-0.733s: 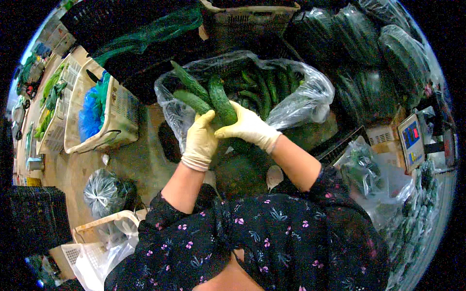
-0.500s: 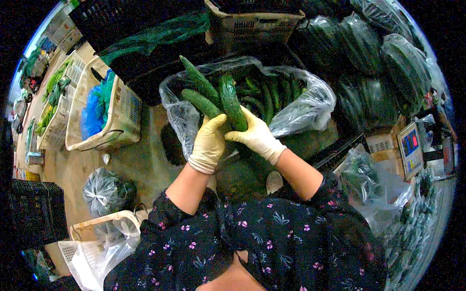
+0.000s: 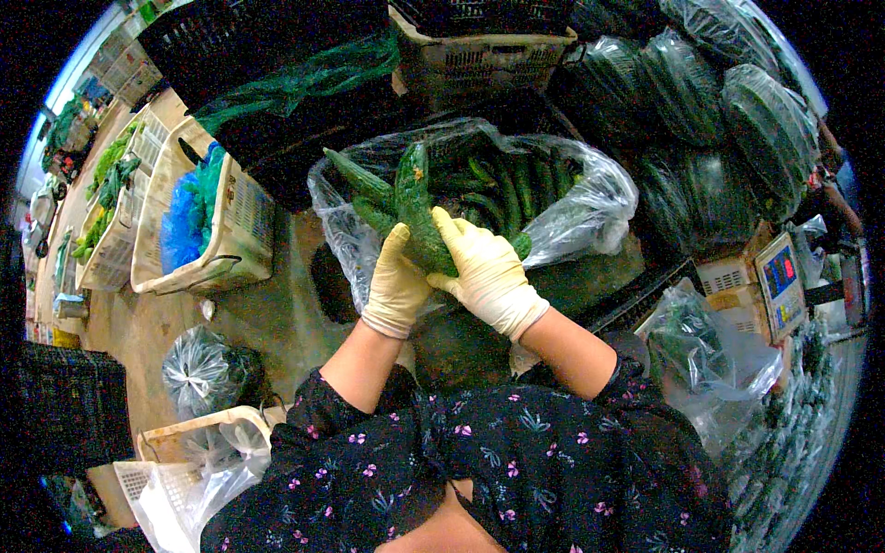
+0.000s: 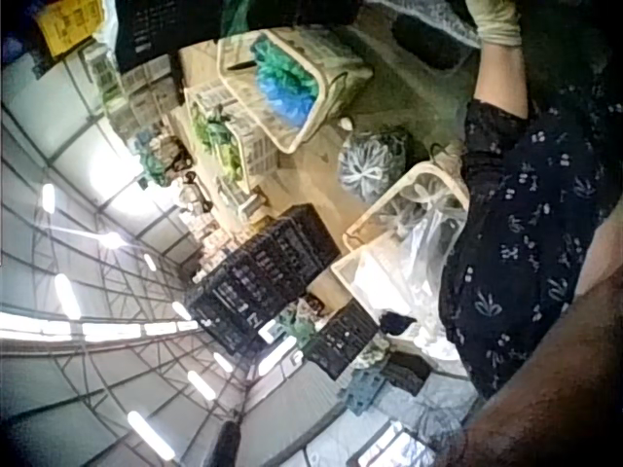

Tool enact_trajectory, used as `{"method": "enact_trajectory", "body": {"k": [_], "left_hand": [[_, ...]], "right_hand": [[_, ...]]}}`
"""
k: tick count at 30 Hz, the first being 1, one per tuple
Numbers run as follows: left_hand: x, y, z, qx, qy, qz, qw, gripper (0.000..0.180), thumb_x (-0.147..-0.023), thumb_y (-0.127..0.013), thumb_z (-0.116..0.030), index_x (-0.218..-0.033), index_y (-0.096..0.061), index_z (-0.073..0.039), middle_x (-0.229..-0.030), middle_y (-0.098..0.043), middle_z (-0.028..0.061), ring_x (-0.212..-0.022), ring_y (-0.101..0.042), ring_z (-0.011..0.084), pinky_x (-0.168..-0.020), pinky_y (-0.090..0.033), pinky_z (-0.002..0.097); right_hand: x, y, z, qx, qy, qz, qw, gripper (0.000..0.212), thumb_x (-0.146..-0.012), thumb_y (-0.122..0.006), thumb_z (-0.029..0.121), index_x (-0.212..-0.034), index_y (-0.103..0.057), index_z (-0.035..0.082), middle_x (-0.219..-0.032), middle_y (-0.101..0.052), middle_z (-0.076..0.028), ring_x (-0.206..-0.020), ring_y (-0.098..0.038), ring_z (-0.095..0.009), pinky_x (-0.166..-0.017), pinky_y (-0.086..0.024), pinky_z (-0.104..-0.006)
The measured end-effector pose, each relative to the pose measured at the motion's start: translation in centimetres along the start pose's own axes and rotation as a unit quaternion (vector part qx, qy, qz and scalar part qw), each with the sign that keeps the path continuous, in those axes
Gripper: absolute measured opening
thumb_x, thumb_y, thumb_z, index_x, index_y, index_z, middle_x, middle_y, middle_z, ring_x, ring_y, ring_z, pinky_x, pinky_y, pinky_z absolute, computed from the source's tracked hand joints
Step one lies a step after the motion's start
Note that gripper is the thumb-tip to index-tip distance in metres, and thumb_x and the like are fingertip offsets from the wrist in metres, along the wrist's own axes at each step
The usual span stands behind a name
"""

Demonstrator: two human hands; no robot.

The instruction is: The person picks up cucumbers from a large container, places them into a clear plastic bag on a scale to weigh them, and then ties and sets the bag aside.

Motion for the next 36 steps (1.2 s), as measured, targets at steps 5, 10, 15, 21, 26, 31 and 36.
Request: {"method": "enact_trajectory", "body": {"k": [5,10,15,21,26,31,36], "left_hand": [[0.4,-0.6,-0.7,0.004,-0.003,0.021,1.0,0.047,-0.082,-0.066,-0.026,-0.121,-0.05,-0.007,-0.114,-0.057,0.0079,-0.108,-0.053,0.023,-0.098,-0.04,0.0391],[0.2,-0.2,-0.9,-0.059,-0.038,0.022,0.997,0.053,-0.08,-0.064,-0.038,-0.121,-0.052,-0.006,-0.115,-0.059,0.0112,-0.108,-0.055,0.0262,-0.098,-0.04,0.0411],[0.1,0.3,-0.9,-0.054,-0.034,0.015,0.998,0.054,-0.079,-0.064,-0.038,-0.121,-0.052,-0.006,-0.115,-0.059,0.0105,-0.107,-0.056,0.0257,-0.098,-0.042,0.0411],[0.2,0.0,-0.8,-0.052,-0.001,0.016,0.999,0.052,-0.08,-0.065,-0.031,-0.123,-0.051,-0.006,-0.117,-0.059,0.0097,-0.108,-0.055,0.0255,-0.099,-0.041,0.0416],[0.9,-2.7,-0.8,-0.034,-0.015,0.059,0.998,0.058,-0.08,-0.065,-0.02,-0.131,-0.041,-0.004,-0.118,-0.055,0.0101,-0.108,-0.054,0.0235,-0.098,-0.042,0.0377],[1.1,-1.6,-1.0,-0.07,-0.002,0.068,0.995,0.063,-0.078,-0.067,-0.025,-0.132,-0.041,-0.005,-0.125,-0.052,0.0097,-0.115,-0.05,0.0243,-0.102,-0.038,0.0385],[1.3,0.0,-0.5,-0.014,0.034,0.089,0.995,0.065,-0.076,-0.069,-0.021,-0.133,-0.039,-0.008,-0.127,-0.049,0.0084,-0.118,-0.048,0.0241,-0.103,-0.038,0.0381]], "right_hand": [[-0.1,0.3,1.1,0.041,-0.006,0.042,0.998,0.087,-0.066,-0.077,0.025,-0.137,-0.033,0.004,-0.116,-0.054,-0.018,-0.098,-0.055,-0.034,-0.084,-0.046,-0.039],[-0.2,0.4,1.5,0.039,0.014,0.023,0.999,0.089,-0.064,-0.077,0.025,-0.137,-0.032,0.004,-0.115,-0.053,-0.017,-0.097,-0.055,-0.034,-0.083,-0.046,-0.0391],[-0.2,0.4,1.5,0.046,0.029,0.017,0.998,0.09,-0.062,-0.078,0.028,-0.136,-0.033,0.002,-0.118,-0.053,-0.018,-0.099,-0.055,-0.033,-0.084,-0.046,-0.0385],[-0.7,0.8,1.0,-0.029,0.015,0.004,0.999,0.092,-0.063,-0.079,0.032,-0.135,-0.033,0.0,-0.116,-0.054,-0.02,-0.102,-0.055,-0.033,-0.086,-0.046,-0.039],[-1.9,1.0,0.0,-0.226,-0.056,-0.005,0.972,0.097,-0.065,-0.078,0.029,-0.141,-0.024,0.005,-0.108,-0.056,-0.021,-0.098,-0.056,-0.037,-0.084,-0.047,-0.0395],[-1.9,1.9,1.3,-0.171,-0.054,0.025,0.983,0.096,-0.064,-0.08,0.019,-0.143,-0.026,0.006,-0.121,-0.052,-0.018,-0.109,-0.054,-0.029,-0.093,-0.043,-0.0326],[-0.9,1.6,1.9,-0.127,0.029,-0.041,0.991,0.078,-0.064,-0.078,0.02,-0.132,-0.043,0.006,-0.115,-0.055,-0.016,-0.103,-0.055,-0.033,-0.087,-0.046,-0.0369]]}}
Point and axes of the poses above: each hand's wrist, its own x-axis away from the middle knuckle, its own y-axis out of the back of the hand, z = x × y, the point moved 4 cm from there along -x, towards the middle knuckle
